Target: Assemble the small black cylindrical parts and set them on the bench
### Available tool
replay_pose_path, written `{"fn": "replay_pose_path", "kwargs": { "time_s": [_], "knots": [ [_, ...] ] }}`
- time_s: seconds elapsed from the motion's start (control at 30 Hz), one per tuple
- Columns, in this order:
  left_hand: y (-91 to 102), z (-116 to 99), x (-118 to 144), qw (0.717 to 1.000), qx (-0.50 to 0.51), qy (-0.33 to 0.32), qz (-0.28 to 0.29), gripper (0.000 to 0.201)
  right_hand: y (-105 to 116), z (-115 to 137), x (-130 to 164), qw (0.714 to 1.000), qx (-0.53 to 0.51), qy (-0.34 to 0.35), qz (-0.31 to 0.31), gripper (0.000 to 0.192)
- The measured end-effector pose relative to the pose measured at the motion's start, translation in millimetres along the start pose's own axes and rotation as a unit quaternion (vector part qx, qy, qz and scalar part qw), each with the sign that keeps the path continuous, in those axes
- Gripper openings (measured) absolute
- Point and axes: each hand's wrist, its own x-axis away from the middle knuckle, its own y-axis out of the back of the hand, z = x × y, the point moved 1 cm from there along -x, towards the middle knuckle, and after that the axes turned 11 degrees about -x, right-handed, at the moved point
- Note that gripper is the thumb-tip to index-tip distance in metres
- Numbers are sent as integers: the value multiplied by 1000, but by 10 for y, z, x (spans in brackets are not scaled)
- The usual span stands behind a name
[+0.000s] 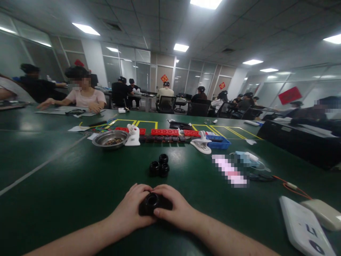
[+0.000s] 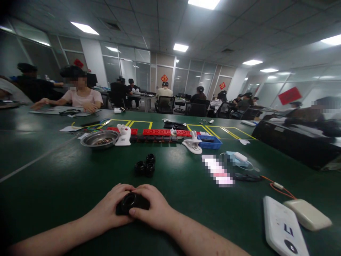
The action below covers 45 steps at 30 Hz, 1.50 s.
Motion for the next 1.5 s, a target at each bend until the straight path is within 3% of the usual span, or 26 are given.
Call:
{"fn": "replay_pose_path", "kwargs": {
  "time_s": [0.1, 0.17, 0.37, 0.47, 0.53, 0.6, 0.83, 0.93, 1.0, 1.1, 1.2, 1.33, 1.5],
  "knots": [
    [4, -11, -6, 1000, 2, 3, 0, 32, -17, -2, 17, 999, 4, -33, -11, 62],
    [13, -27, -11, 1000, 0, 10, 2, 33, -34, -6, 16, 998, 22, -55, -32, 66],
    [35, -59, -3, 1000, -3, 10, -1, 34, -26, 46, -18, 1000, 24, -7, -15, 34],
    [37, -53, 5, 1000, -1, 7, 1, 37, -17, 43, 5, 1000, 15, 0, 14, 52],
    [36, -46, 9, 1000, -2, 7, 2, 37, -26, 18, 24, 1000, 20, -18, 7, 70],
    [34, -41, 10, 1000, -1, 6, -1, 39, -42, -8, 36, 999, 21, -36, -8, 75],
    [8, -16, -2, 1000, 13, 16, -6, 40, -72, -8, 10, 996, 56, -58, -43, 45],
    [1, -3, -8, 1000, 15, 17, -4, 39, -68, 0, 3, 997, 69, -19, -20, 35],
    [0, 5, -7, 1000, 16, 16, -5, 39, -68, -3, 10, 998, 55, 7, 0, 43],
    [-7, 15, -2, 1000, 15, 14, -3, 40, -69, -26, 21, 999, 44, -22, -13, 60],
    [-6, 11, 6, 1000, 13, 13, -13, 41, -72, -28, 10, 996, 58, -51, -33, 47],
    [27, -23, 15, 1000, 7, 11, -14, 39, -63, 10, -16, 999, 51, -5, -11, 30],
    [68, -53, 24, 1000, 0, 2, -16, 38, -50, -37, 20, 1000, 6, -24, -13, 59]
  ]
}}
